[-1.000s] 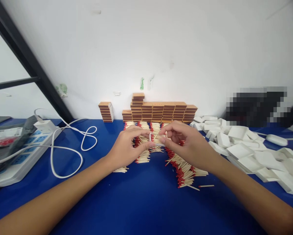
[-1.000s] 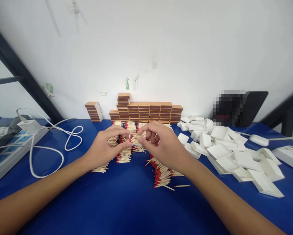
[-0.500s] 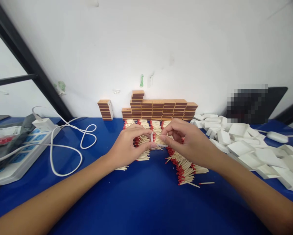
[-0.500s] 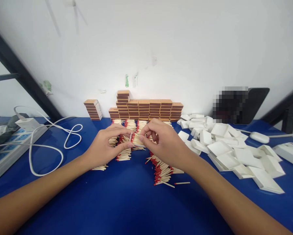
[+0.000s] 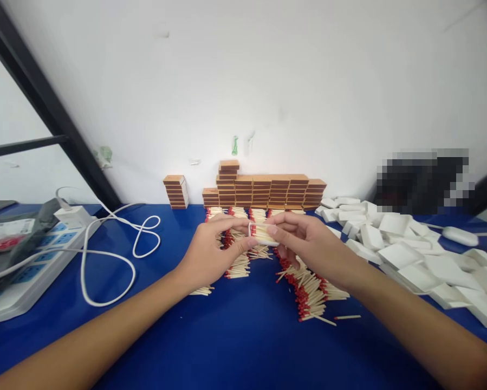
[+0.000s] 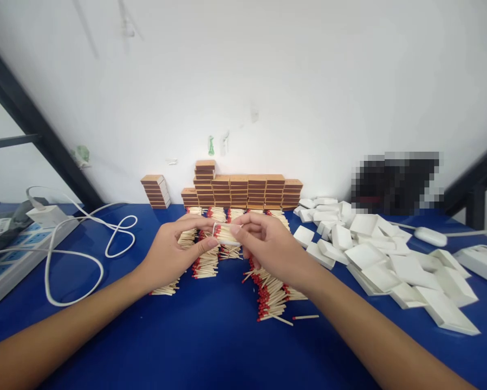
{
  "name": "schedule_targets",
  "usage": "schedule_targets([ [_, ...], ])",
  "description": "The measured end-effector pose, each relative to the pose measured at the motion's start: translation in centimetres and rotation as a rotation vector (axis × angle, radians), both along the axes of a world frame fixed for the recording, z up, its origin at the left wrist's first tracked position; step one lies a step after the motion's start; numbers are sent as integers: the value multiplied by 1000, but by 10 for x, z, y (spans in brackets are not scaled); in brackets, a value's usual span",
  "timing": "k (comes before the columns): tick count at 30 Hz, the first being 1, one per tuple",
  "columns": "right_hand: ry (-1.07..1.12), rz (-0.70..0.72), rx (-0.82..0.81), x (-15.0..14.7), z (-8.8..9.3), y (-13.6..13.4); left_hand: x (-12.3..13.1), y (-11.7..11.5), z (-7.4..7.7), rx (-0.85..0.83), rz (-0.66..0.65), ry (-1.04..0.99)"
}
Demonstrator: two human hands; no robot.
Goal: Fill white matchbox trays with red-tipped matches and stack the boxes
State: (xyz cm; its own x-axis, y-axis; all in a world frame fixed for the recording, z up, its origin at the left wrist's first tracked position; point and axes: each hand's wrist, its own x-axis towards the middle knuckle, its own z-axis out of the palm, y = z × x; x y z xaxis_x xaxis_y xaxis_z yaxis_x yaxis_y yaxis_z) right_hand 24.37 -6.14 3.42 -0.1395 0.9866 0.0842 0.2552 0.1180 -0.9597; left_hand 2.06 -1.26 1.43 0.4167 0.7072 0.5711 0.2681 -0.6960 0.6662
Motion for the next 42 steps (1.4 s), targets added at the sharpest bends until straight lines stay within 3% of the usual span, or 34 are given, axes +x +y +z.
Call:
schedule_targets([
  [7, -8, -26, -40, -6, -3, 0, -2, 1, -1, 58, -42, 56],
  [17, -51, -27, 49, -3, -2, 2, -2, 0, 0, 104, -78, 89],
  [21, -129, -127, 148, 4, -5, 6, -5, 5, -1, 141, -4, 56],
  [24, -373, -210, 303, 11, -9, 9, -8, 12, -2, 161, 90, 24],
  [27, -650, -69, 433, 15, -15, 9, -10, 17, -4, 165, 151, 22],
  [30, -763, 63, 520, 15, -25, 8, -9, 18, -5, 165, 156, 30],
  [35, -807, 113, 554, 10, -38, 7, -8, 17, -5, 171, 128, 26],
  [42, -745, 166, 531, 9, -38, 11, -9, 16, -5, 178, 131, 41],
])
